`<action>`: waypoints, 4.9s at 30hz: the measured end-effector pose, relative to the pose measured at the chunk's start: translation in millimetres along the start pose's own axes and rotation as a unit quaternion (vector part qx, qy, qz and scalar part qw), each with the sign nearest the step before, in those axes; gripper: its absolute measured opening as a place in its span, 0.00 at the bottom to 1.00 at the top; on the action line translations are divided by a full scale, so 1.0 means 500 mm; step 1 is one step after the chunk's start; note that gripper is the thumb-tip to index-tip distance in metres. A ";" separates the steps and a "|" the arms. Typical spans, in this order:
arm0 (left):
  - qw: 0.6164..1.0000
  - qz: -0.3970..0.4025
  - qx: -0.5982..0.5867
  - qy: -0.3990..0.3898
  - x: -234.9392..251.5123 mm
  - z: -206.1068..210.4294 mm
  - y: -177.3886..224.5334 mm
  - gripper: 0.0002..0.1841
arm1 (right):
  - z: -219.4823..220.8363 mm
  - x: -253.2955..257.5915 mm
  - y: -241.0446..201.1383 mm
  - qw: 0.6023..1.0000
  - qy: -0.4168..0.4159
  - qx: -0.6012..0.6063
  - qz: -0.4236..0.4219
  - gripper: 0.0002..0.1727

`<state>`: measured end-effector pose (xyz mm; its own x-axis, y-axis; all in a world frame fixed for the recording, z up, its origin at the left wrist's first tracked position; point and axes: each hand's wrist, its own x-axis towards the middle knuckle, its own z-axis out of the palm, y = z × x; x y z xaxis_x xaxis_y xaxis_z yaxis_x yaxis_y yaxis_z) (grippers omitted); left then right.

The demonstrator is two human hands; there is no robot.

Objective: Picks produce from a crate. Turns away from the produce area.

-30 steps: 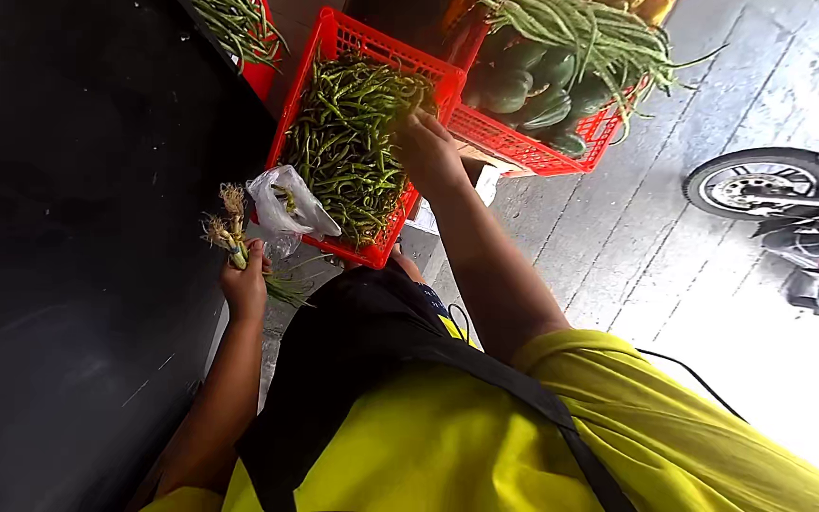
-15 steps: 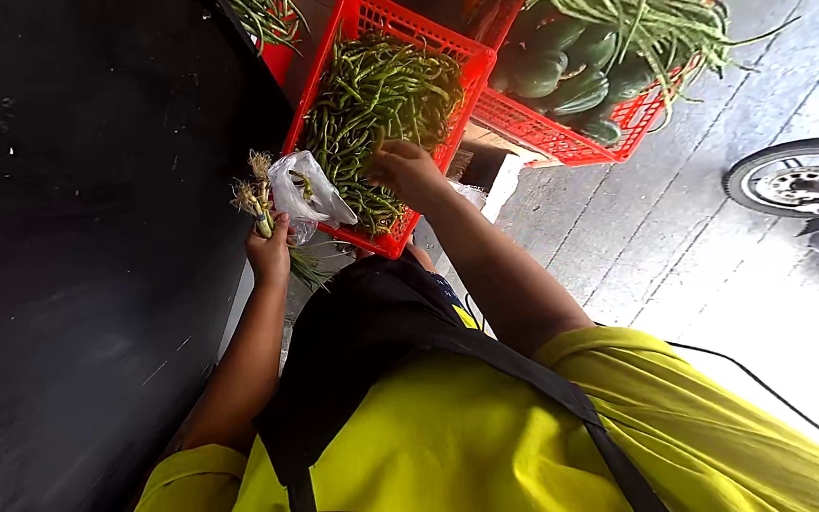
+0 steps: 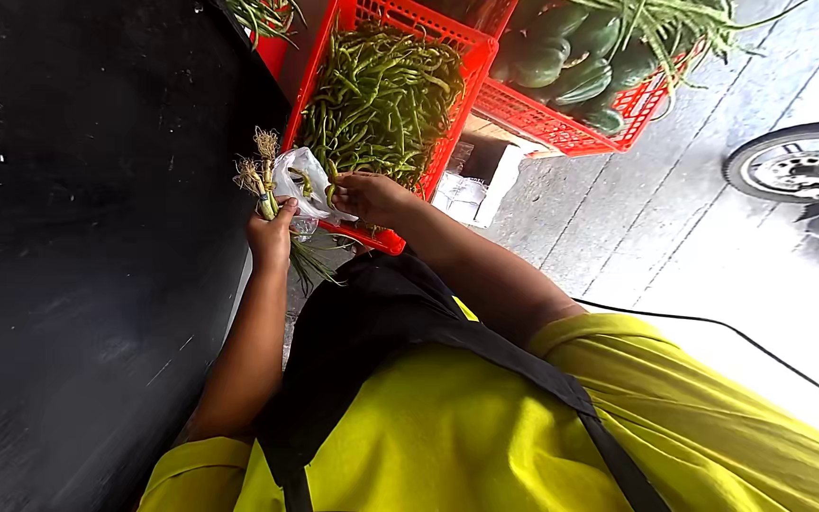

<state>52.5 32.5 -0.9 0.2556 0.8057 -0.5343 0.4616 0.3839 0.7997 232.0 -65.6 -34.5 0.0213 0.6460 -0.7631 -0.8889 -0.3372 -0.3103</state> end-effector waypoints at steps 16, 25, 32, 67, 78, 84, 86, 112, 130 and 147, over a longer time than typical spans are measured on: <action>0.976 0.013 0.217 0.024 0.053 0.021 -0.009 0.21 | 0.020 0.039 0.010 0.966 0.059 -0.211 -0.138 0.16; 0.932 0.019 0.360 0.033 0.056 0.051 0.003 0.18 | 0.067 0.096 0.042 0.831 0.082 -0.532 -0.141 0.15; 0.964 0.108 0.240 0.036 0.000 0.020 -0.035 0.13 | 0.090 0.084 0.083 0.712 -0.024 -0.684 -0.157 0.16; 0.983 0.142 0.093 -0.074 -0.100 0.097 0.051 0.13 | -0.161 -0.125 -0.071 0.705 0.069 -0.639 -0.300 0.12; 0.934 -0.026 0.330 -0.135 -0.125 0.095 0.026 0.15 | -0.095 -0.121 0.017 0.629 -0.103 -0.692 -0.338 0.10; 0.968 -0.062 0.242 -0.023 -0.152 0.090 0.009 0.11 | -0.053 -0.100 0.033 0.654 -0.094 -0.673 -0.332 0.09; 0.977 -0.067 0.202 0.006 -0.157 0.085 -0.003 0.11 | -0.027 -0.096 0.029 0.724 -0.084 -0.642 -0.237 0.11; 0.995 -0.046 0.079 -0.037 -0.112 0.119 0.075 0.13 | -0.038 -0.018 -0.030 0.930 -0.121 -0.347 0.019 0.32; 0.983 -0.010 0.071 0.168 -0.088 0.085 0.022 0.16 | -0.174 0.042 -0.256 0.687 0.130 -0.646 -0.306 0.21; 0.978 -0.060 0.052 0.194 -0.179 0.107 -0.011 0.12 | -0.203 0.142 -0.374 0.629 0.209 -0.740 -0.119 0.24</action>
<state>72.5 -66.0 27.6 -0.1384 0.8763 -0.4615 0.5571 0.4541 0.6953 446.2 -26.2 -88.1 0.4656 0.6666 -0.5821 0.5539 -0.7325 -0.3958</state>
